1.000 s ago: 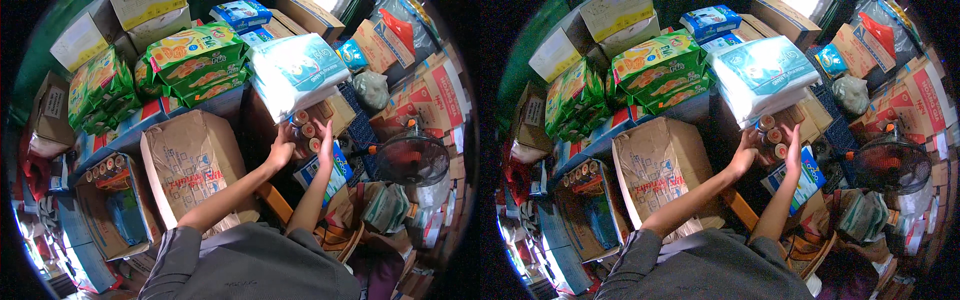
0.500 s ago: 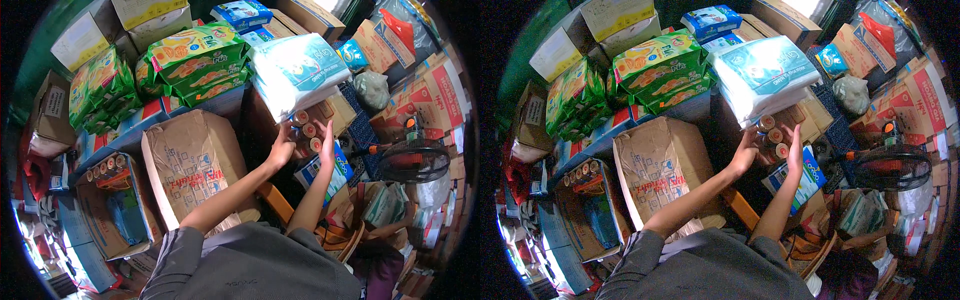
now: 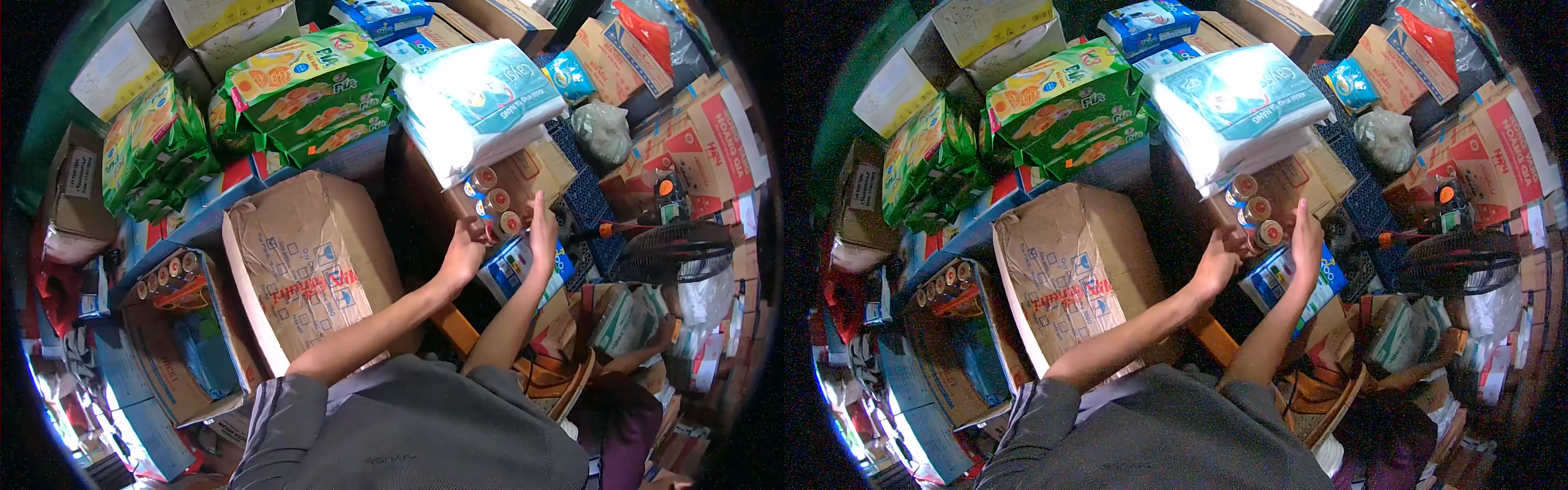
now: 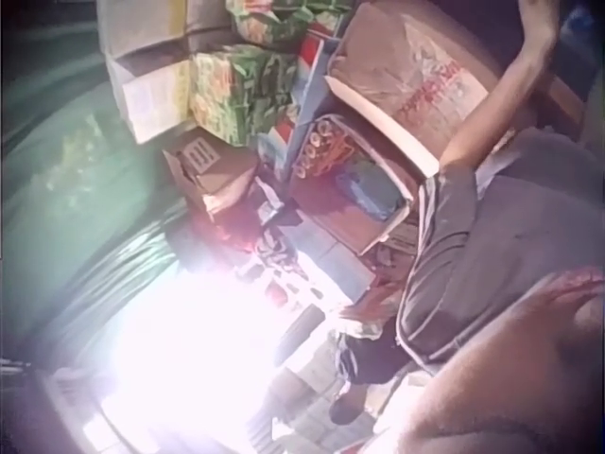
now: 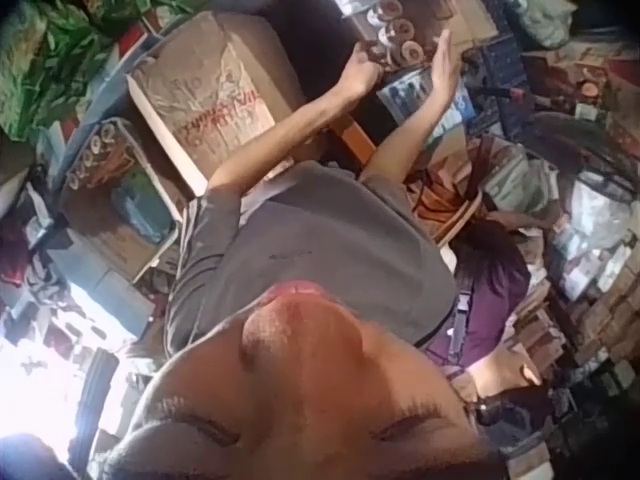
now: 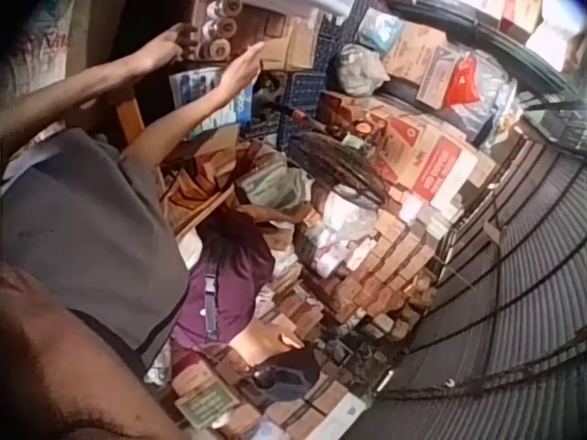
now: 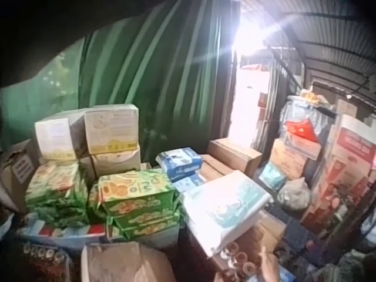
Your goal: Organize various packaged goods like snacks and wet wipes into boxes in a storage area.
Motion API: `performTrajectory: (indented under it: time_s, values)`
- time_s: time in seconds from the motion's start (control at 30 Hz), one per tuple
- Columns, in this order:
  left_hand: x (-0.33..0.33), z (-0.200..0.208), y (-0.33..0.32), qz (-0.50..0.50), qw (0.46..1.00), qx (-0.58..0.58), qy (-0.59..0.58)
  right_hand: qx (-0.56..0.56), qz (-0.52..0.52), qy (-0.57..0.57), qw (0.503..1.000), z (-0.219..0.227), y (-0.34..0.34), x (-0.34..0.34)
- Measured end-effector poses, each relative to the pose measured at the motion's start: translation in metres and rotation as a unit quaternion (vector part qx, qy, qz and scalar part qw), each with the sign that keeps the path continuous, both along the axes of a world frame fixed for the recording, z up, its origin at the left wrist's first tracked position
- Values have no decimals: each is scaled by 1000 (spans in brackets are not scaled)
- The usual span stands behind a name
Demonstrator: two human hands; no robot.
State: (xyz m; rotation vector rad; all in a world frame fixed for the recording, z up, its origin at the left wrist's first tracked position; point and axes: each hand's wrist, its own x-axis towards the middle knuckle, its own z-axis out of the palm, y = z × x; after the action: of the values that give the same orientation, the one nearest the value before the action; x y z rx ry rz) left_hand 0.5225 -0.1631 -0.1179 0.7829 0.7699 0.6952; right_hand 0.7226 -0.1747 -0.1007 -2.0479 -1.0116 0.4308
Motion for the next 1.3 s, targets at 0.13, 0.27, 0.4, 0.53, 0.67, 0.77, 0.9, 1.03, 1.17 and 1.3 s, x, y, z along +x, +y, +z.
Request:
performTrajectory:
  time_s: [0.13, 0.27, 0.4, 0.53, 0.67, 0.77, 0.9, 1.03, 1.17, 1.3]
  values:
    - [6, -4, -15, -2, 999, -47, -1, -138, -23, -59, 988, -3, -4, 4]
    - [9, -9, -22, -7, 999, -50, -7, -65, 20, -29, 997, -5, -3, 0]
    - [5, -11, -26, -9, 999, -38, -25, -79, 8, -32, 996, -3, -3, 0]
    - [8, -13, -18, 2, 999, 1, -52, -106, -4, 0, 994, 0, -11, 7]
    - [15, -13, -5, 10, 994, -28, -107, -148, -46, -68, 986, -4, -16, 12]
    - [10, -10, -6, -9, 995, -49, -90, -144, -59, -33, 987, -6, -12, 11]
    - [2, -4, -14, -32, 994, -69, -75, -95, -65, 153, 982, 2, -12, 1]
    - [7, -4, -19, -8, 992, -85, -90, -60, -30, 70, 995, 8, -8, -10]
    - [5, -6, -18, -14, 993, -75, -90, -77, -44, 185, 979, -2, -12, 1]
    - [-26, 8, -22, -45, 998, -32, -15, 69, -107, -89, 988, -16, -9, 17]
